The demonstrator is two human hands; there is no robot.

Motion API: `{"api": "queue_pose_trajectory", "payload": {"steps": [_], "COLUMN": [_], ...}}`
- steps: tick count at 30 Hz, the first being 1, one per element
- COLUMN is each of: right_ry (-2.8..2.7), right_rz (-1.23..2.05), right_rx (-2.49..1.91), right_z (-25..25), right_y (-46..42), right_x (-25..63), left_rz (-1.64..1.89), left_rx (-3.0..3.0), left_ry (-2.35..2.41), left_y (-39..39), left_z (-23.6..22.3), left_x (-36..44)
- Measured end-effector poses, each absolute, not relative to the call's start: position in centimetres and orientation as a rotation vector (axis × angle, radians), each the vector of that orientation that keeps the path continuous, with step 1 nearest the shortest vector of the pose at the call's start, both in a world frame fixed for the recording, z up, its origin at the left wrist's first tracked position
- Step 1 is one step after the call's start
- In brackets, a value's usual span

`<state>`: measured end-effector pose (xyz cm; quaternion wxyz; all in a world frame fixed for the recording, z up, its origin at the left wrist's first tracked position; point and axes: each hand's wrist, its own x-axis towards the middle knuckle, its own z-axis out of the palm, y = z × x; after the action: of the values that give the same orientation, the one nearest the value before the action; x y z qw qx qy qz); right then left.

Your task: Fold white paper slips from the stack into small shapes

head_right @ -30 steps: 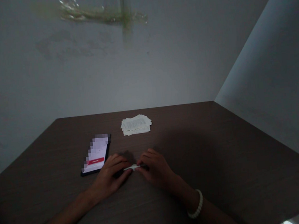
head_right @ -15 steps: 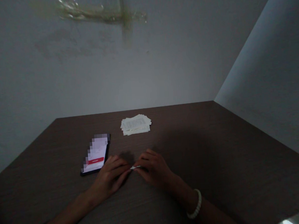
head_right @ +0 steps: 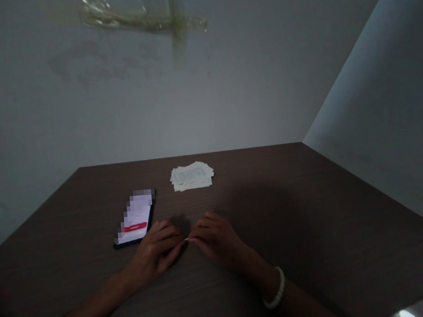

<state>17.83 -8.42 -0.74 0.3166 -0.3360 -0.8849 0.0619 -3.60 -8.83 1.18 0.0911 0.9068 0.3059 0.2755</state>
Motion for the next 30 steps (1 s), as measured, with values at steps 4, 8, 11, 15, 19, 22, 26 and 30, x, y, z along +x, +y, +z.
{"api": "queue_pose_trajectory", "payload": {"steps": [4,8,11,15,19,22,26,30], "right_ry": [-2.289,-2.308,-2.328,-2.338,-2.336,-2.333,-2.316,-2.343], "right_rz": [0.205,0.191,0.172,0.155,0.168,0.182,0.184,0.163], "right_rx": [-0.907,-0.897,-0.895,-0.866,-0.839,-0.857,-0.888,-0.899], "right_z": [-0.99,-0.89,-0.80,-0.85,-0.93,-0.90,-0.89,-1.04], "right_y": [-8.19,-8.32,-8.51,-8.57,-8.54,-8.60,-8.71,-8.68], "right_x": [18.21,18.19,17.97,17.83,17.84,17.78,17.60,17.51], "left_rz": [0.884,0.954,0.971,0.950,0.926,0.925,0.947,0.922], "left_rx": [2.659,2.642,2.626,2.624,2.635,2.651,2.685,2.696], "left_ry": [0.911,0.912,0.910,0.892,0.869,0.875,0.863,0.867], "left_y": [-8.65,-8.61,-8.59,-8.43,-8.39,-8.45,-8.48,-8.50], "left_z": [1.00,0.77,0.54,0.31,0.33,0.41,0.45,0.48], "left_x": [-3.71,-3.78,-3.79,-3.73,-3.62,-3.57,-3.58,-3.60]}}
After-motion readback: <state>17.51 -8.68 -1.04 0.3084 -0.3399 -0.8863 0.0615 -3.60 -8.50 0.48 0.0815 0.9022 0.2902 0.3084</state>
